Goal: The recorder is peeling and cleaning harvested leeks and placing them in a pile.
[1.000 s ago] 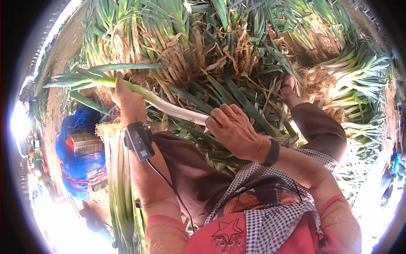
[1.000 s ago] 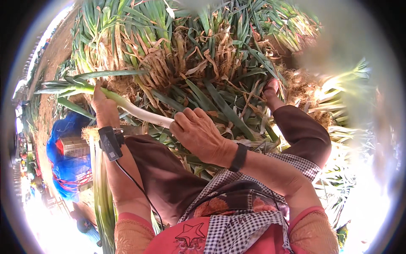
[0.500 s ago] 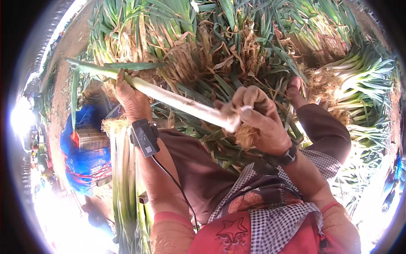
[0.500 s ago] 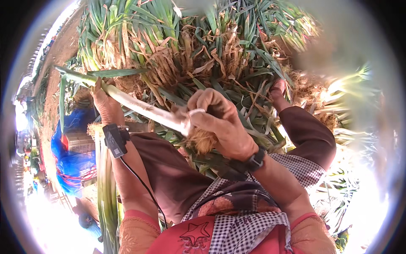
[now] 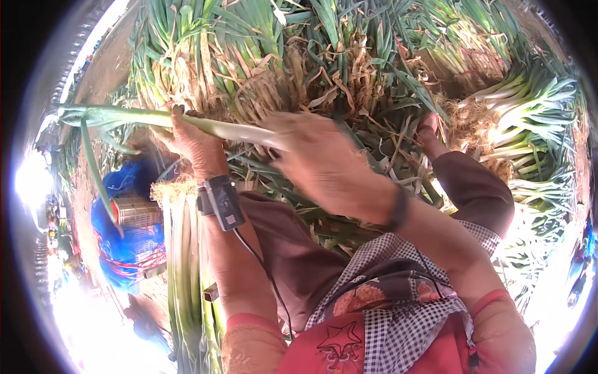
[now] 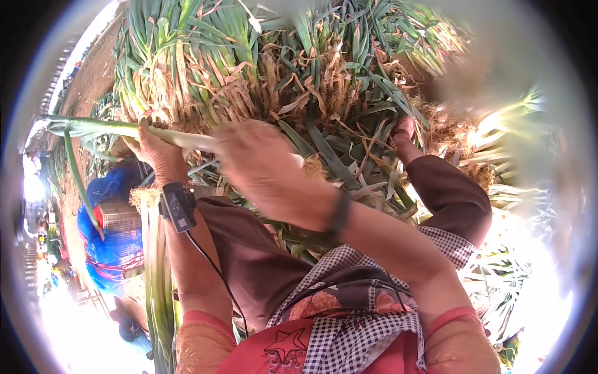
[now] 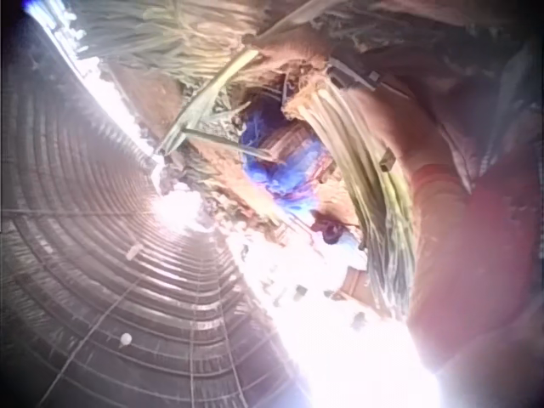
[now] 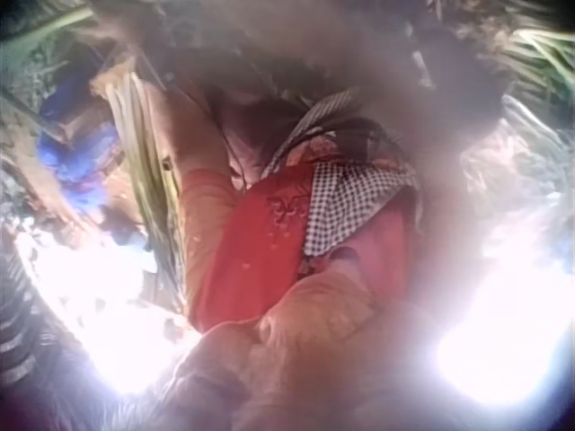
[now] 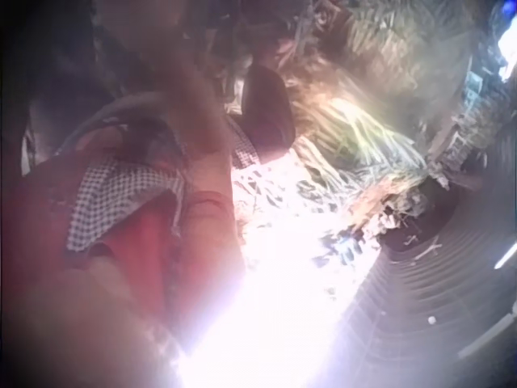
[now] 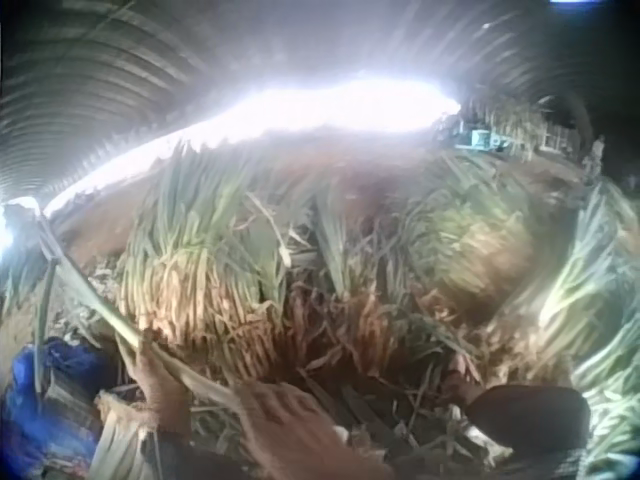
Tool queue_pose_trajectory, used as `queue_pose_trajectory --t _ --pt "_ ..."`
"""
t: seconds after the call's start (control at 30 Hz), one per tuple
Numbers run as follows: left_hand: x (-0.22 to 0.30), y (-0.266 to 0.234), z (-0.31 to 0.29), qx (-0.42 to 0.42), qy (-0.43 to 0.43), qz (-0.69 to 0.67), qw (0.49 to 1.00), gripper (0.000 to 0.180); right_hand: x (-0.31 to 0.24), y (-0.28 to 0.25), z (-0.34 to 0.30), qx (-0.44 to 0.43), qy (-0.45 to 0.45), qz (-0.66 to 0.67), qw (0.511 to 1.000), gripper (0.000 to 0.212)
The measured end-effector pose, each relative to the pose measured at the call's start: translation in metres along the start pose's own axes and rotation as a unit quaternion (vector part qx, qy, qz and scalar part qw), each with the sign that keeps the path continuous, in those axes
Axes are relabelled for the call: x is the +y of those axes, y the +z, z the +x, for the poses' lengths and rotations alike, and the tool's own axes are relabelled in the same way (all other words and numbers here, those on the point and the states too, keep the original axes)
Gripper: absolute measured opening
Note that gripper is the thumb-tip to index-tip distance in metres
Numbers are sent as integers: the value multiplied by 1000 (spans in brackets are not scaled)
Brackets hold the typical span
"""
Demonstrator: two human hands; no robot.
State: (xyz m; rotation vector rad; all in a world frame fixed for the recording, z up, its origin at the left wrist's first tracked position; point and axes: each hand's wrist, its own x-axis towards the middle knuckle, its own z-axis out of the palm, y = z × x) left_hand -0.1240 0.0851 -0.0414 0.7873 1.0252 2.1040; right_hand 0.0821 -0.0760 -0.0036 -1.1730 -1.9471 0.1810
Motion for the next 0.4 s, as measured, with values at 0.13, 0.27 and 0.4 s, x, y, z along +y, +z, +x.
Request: queue_pose_trajectory --t 0.13,0.27,0.4 --pt "-19 -6 5 -25 -220 -128 967 30 20 54 17 -45 -5 -178 983 32" --pt "-15 -16 17 56 -217 -50 973 28 43 34 -68 -193 127 -63 971 19" --pt "-22 -15 37 -4 -210 -86 974 27 93 15 -195 -334 193 -30 922 28"
